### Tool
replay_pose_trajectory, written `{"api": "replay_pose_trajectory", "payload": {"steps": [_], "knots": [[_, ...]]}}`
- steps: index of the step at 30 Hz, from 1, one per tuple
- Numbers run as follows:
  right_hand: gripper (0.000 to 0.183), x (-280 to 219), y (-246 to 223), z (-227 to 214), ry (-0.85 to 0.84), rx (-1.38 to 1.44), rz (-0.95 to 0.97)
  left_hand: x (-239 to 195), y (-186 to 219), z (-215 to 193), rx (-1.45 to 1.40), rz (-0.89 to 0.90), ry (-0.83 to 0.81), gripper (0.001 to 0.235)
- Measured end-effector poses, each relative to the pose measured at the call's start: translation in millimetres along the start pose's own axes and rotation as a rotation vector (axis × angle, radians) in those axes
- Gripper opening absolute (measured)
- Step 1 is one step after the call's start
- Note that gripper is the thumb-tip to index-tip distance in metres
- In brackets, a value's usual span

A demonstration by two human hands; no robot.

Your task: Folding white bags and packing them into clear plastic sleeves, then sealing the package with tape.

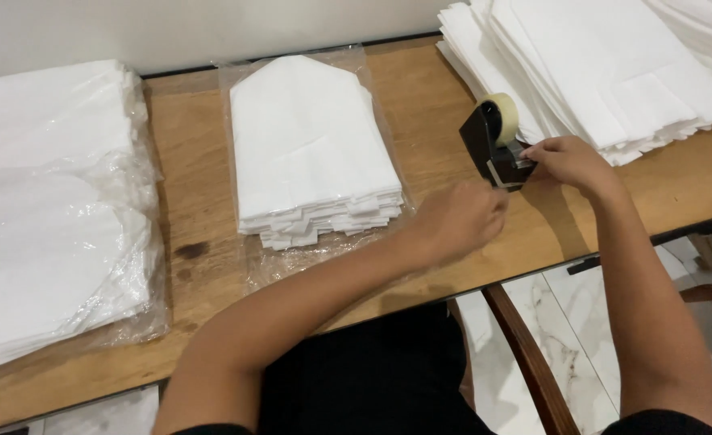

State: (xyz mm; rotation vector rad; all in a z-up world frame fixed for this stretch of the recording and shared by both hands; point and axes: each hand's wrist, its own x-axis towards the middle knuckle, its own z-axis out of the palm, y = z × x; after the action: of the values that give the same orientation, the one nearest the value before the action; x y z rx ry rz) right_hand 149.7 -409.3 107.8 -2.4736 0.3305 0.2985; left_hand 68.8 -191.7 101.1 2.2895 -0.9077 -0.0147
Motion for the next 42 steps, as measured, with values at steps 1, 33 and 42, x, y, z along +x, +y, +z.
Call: {"api": "replay_pose_trajectory", "payload": {"steps": [1,33,42], "knots": [[0.034,1.7,0.7,1.1,0.003,0.0,0.005,25.2,-12.3,11.7,-0.003,0.005,-0.002,0.02],[0.041,17.8,16.3,-3.3,-0.15,0.756,0.101,104.7,18.5,27.2,-0.752,-0.787,0.24,0.048],[0.026,107.1,107.4,31.8,-0.104,0.821,0.107,107.0,7.7,61.4,-0.669,-0.72,0.257,0.031]]}}
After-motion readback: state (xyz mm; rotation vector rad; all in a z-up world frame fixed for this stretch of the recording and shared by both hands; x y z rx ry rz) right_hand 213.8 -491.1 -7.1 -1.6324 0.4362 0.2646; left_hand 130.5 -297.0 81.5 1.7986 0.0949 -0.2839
